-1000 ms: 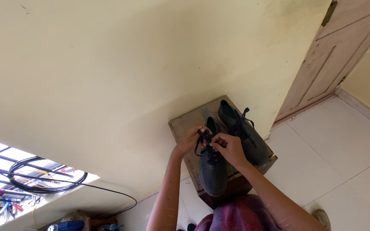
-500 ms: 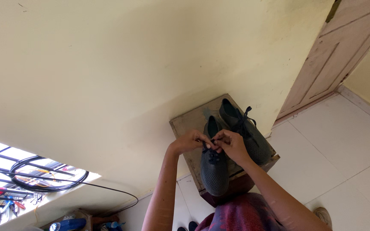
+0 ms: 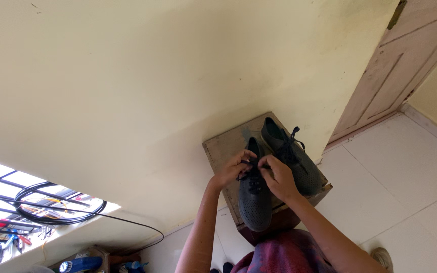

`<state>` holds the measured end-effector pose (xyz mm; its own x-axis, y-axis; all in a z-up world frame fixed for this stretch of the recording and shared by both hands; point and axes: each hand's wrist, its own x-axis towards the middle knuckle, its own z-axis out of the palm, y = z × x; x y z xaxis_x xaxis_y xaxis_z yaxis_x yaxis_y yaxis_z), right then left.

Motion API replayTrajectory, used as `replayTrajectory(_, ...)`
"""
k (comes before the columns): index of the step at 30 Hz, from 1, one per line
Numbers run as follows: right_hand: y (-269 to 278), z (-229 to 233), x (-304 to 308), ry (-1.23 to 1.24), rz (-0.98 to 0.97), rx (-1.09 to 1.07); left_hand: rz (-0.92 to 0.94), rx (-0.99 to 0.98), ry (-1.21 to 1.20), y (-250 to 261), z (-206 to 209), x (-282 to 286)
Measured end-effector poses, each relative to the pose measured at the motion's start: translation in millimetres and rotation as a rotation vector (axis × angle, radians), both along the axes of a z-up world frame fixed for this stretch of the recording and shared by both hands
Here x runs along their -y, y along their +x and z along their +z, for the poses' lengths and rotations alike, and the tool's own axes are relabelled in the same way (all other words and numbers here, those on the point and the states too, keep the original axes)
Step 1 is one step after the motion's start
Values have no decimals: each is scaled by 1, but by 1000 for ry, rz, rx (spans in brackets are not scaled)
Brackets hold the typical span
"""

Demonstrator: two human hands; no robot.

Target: The person removes the laces from a pair of black sneakers and then replaces them. Next, the person takes a pair of black formal shoes and threads a new lace through the eyelets, pulling it tight and adjusting the fit.

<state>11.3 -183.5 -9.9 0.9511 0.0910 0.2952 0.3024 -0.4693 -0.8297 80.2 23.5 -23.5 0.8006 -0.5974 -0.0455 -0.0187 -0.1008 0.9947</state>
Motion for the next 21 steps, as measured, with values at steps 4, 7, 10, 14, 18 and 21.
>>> replayTrajectory(4, 6, -5, -6, -121, 48, 204, 57, -11, 7, -6, 11, -4)
replayTrajectory(7, 10, -8, -5, -106, 69, 36, 164, 211, 183, -10, 32, -5)
replayTrajectory(10, 13, -6, 2, -1, 42, -17, 130, 407, 793, -17, 43, -12)
replayTrajectory(14, 8, 7, 15, 24, 24, 12, 277, 791, 956, -22, 25, -19)
replayTrajectory(18, 6, 32, 29, 137, 19, -240, 298, 464, 503, -13, -15, -10)
replayTrajectory(21, 11, 50, 37, 168, 38, -125, 364, 91, -72, -9, -41, 7)
